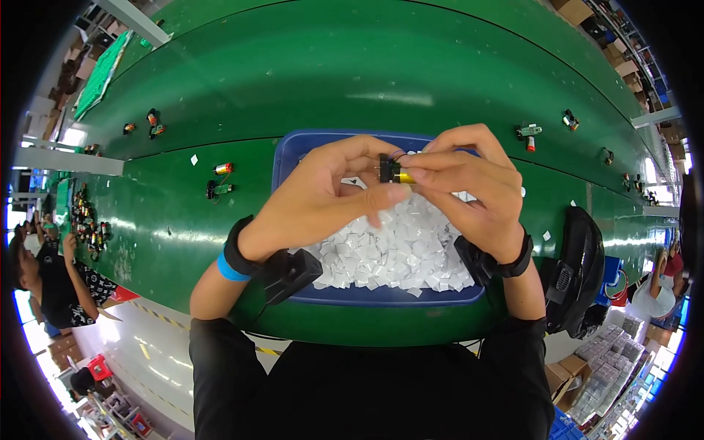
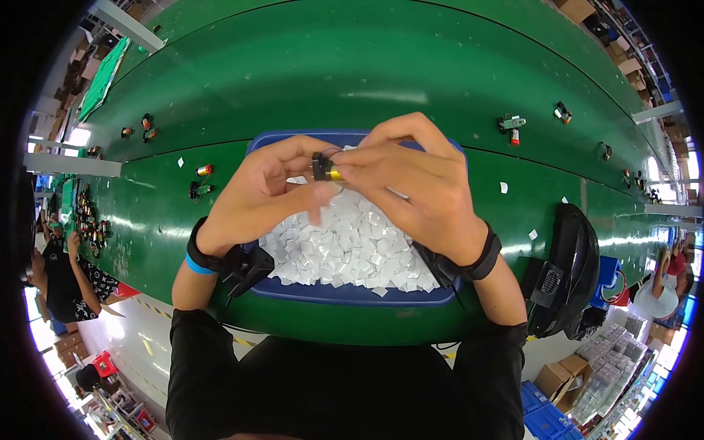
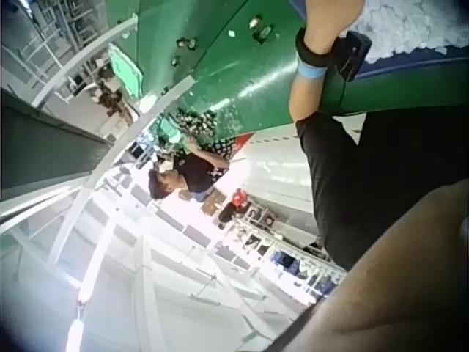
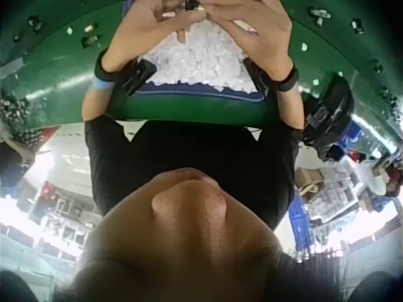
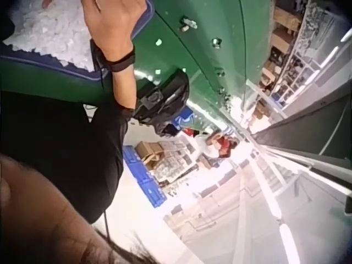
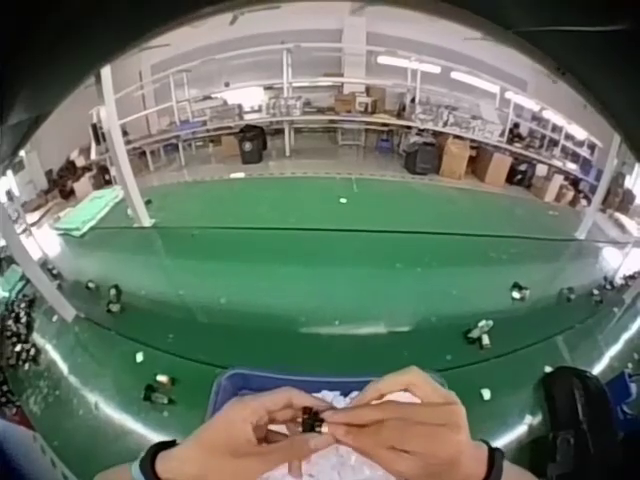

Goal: The person picks up a battery and circuit board assembly, wraps a white adhesive strip around it by hand, and places the finished unit onto the green conveyor belt. This process is repeated for several more units, handling each one individually over a blue tray of adhesive strips.

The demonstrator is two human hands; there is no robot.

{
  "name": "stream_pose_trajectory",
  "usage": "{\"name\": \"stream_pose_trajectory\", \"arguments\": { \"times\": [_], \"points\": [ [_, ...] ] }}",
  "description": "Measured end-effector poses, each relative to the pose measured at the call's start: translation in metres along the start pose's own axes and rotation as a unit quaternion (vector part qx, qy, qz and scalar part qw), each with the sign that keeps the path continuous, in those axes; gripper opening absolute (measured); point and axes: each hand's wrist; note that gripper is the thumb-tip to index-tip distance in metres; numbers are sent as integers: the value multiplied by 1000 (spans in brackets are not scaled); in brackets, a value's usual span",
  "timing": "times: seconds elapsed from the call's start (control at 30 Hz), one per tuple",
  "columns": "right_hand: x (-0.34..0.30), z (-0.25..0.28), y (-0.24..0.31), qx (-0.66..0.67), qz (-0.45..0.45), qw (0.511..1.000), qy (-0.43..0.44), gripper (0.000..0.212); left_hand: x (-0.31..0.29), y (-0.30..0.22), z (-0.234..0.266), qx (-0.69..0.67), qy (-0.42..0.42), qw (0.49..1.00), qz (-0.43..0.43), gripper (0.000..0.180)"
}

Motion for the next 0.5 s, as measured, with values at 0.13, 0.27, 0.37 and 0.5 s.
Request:
{"name": "stream_pose_trajectory", "arguments": {
  "times": [0.13,0.27,0.37,0.5],
  "points": [
    [12,3,12,-58,3,998,-27,32,5,-1,4,-33,-18,999,-15,33],
    [-1,9,15,3,-114,992,-47,31,6,-5,0,-58,-75,993,-74,34],
    [-6,5,20,96,-201,974,-46,27,7,-2,-7,-47,-98,986,-128,35],
    [-3,-3,29,217,-283,933,-45,18,6,3,-12,-7,-107,975,-193,36]
  ]
}}
Point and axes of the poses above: each hand's wrist, its own x-axis towards the middle knuckle, its own z-axis out of the back of the hand, y = z × x, and after that the axes turned 1 degree about -z, right-handed
